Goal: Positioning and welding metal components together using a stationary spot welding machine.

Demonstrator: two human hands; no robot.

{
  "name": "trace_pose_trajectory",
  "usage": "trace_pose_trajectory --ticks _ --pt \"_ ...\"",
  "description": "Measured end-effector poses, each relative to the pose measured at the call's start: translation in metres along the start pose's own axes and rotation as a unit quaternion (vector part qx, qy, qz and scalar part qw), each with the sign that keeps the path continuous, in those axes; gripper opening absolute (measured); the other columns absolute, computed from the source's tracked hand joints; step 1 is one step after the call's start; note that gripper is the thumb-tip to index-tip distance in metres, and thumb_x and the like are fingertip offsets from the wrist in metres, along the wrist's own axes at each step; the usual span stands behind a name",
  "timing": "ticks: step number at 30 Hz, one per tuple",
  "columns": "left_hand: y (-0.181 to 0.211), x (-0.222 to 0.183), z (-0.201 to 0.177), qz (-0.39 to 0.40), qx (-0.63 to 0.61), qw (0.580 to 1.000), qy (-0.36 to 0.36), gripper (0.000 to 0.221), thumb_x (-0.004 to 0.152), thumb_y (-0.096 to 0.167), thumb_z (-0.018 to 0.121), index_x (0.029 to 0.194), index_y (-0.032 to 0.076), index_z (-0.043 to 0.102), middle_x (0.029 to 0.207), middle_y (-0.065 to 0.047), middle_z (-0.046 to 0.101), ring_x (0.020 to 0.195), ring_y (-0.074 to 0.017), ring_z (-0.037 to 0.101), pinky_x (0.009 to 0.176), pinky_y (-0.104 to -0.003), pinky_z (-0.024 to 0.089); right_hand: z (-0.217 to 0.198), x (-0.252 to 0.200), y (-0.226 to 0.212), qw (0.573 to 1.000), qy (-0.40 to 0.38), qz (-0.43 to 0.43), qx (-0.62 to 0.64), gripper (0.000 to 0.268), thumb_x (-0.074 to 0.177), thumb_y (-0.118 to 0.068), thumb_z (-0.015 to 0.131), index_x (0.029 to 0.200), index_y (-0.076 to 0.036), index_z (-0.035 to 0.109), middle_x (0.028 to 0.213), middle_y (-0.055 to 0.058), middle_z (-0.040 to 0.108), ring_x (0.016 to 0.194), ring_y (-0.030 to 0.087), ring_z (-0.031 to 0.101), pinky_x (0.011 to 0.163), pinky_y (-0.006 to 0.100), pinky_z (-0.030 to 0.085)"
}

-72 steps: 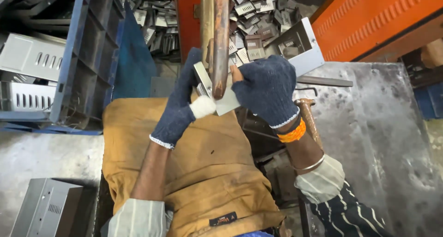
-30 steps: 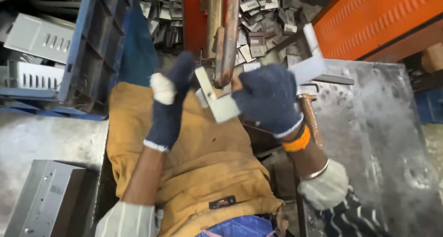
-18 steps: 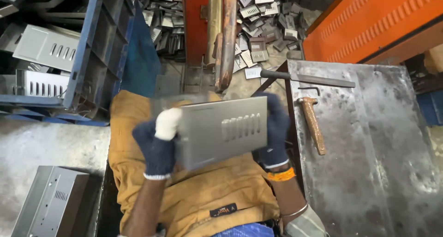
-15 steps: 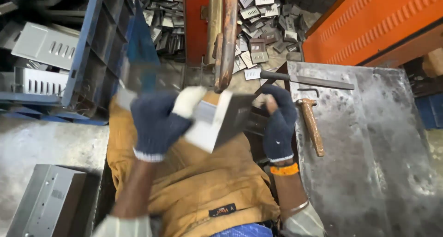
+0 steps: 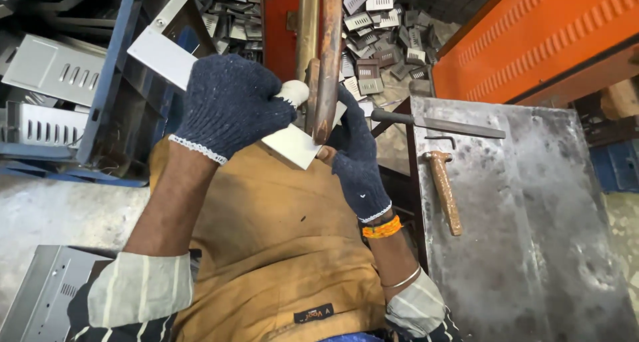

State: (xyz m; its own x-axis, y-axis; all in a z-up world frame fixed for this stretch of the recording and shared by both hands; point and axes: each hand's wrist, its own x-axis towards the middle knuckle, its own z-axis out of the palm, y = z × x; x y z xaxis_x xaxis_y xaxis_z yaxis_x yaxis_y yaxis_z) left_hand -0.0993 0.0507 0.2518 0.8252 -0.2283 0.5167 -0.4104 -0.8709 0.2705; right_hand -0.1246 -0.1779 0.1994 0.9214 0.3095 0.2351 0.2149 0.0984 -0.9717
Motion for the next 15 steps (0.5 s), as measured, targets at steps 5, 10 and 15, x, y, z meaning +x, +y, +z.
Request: trace_pose_trajectory --ticks 5,10,15 --pt "0.001 0.008 0.000 -0.022 0.023 0.998 -0.062 0.037 0.076 0.048 0.080 0.069 0.012 0.081 0.052 -0.011 0.064 0.042 -0.0256 0.059 0.049 -0.041 0.048 0.006 0.004 -0.016 0.994 0.030 0.093 0.041 0.093 0.069 -0.003 0.079 0.153 -0.007 0.038 0.102 -0.004 0.061 0.075 0.003 0.050 0.056 0.017 0.040" --pt "-0.002 0.005 0.008 -0.009 0.011 0.999 -0.041 0.038 0.077 0.047 0.080 0.068 0.010 0.080 0.052 -0.010 0.063 0.043 -0.0247 0.059 0.049 -0.041 0.048 0.005 0.004 -0.007 0.998 0.031 0.040 0.048 0.081 0.070 0.008 0.068 0.147 -0.004 0.046 0.109 -0.004 0.055 0.090 0.003 0.053 0.076 0.019 0.051" --pt "0.001 0.006 0.005 -0.004 0.019 0.999 -0.050 0.044 0.083 0.051 0.080 0.066 0.010 0.079 0.052 -0.011 0.063 0.046 -0.0262 0.060 0.052 -0.042 0.049 -0.006 0.001 0.011 0.999 0.038 0.014 -0.003 0.081 0.067 0.013 0.068 0.146 -0.001 0.053 0.110 0.000 0.054 0.084 0.007 0.048 0.074 0.022 0.049"
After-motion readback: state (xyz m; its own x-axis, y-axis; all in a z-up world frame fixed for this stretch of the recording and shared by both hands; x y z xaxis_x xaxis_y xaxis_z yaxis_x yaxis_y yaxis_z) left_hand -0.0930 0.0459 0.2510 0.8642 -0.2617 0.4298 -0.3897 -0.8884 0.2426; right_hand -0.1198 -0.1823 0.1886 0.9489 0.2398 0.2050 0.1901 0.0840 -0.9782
